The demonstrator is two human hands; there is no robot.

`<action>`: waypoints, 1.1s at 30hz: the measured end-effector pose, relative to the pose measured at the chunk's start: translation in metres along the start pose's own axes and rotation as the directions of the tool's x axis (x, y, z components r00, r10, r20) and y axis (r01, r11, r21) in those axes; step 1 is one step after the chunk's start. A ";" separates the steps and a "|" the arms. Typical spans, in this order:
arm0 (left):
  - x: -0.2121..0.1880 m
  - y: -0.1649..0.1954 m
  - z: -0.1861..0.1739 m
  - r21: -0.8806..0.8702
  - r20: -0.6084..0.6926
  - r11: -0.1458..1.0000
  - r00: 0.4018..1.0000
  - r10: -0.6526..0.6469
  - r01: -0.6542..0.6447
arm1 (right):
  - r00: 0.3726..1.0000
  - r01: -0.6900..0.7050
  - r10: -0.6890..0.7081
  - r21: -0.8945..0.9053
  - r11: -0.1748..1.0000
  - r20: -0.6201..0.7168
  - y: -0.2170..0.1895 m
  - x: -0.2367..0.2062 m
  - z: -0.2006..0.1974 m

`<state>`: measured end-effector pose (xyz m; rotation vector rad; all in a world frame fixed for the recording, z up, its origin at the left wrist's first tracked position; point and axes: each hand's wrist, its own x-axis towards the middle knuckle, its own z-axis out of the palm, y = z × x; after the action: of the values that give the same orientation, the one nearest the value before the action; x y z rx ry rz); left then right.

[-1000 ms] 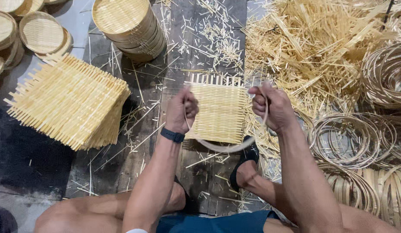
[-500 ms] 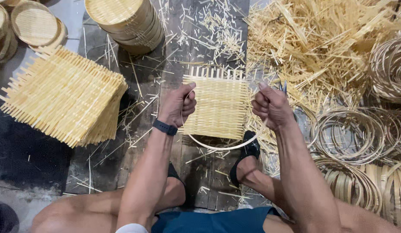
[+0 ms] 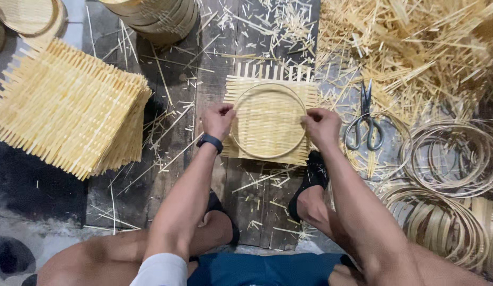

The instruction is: The person sits on the floor of a workshop and assembles bamboo steamer baskets. They hold a round wooden base block, trim bamboo strips with scissors, bend a thin bamboo rim ring around a woven mat, press the mat and ring into the base, and place finished baskets onto a growing stack.

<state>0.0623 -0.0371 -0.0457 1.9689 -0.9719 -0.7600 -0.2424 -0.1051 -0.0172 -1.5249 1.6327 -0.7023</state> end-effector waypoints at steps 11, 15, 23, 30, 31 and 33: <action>0.001 0.002 -0.005 0.151 -0.001 0.982 0.994 -0.112 0.111 | 0.998 0.020 -0.029 -0.143 0.989 -0.062 -0.006 -0.004 0.007; 0.002 0.006 -0.009 0.151 0.036 0.980 0.990 -0.139 0.132 | 0.999 -0.027 0.021 -0.128 0.991 -0.048 -0.008 -0.003 0.007; 0.012 -0.004 -0.009 0.070 0.095 0.971 0.967 -0.235 0.229 | 0.998 -0.049 0.040 -0.198 0.979 -0.049 -0.002 0.002 0.009; 0.015 -0.005 -0.007 0.007 0.099 0.949 0.944 -0.314 0.315 | 1.000 -0.018 0.016 -0.171 0.985 -0.012 0.002 0.006 0.008; 0.014 -0.006 -0.006 -0.046 0.093 0.950 0.948 -0.304 0.309 | 1.000 0.011 -0.014 -0.184 0.983 -0.010 0.004 0.006 0.007; 0.013 -0.011 -0.004 -0.092 0.112 0.947 0.948 -0.297 0.307 | 1.000 -0.021 0.023 -0.136 0.990 0.013 0.008 0.008 0.006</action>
<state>0.0763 -0.0423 -0.0555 2.0246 -0.6732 -1.0656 -0.2416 -0.1114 -0.0289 -1.6014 1.7143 -0.5767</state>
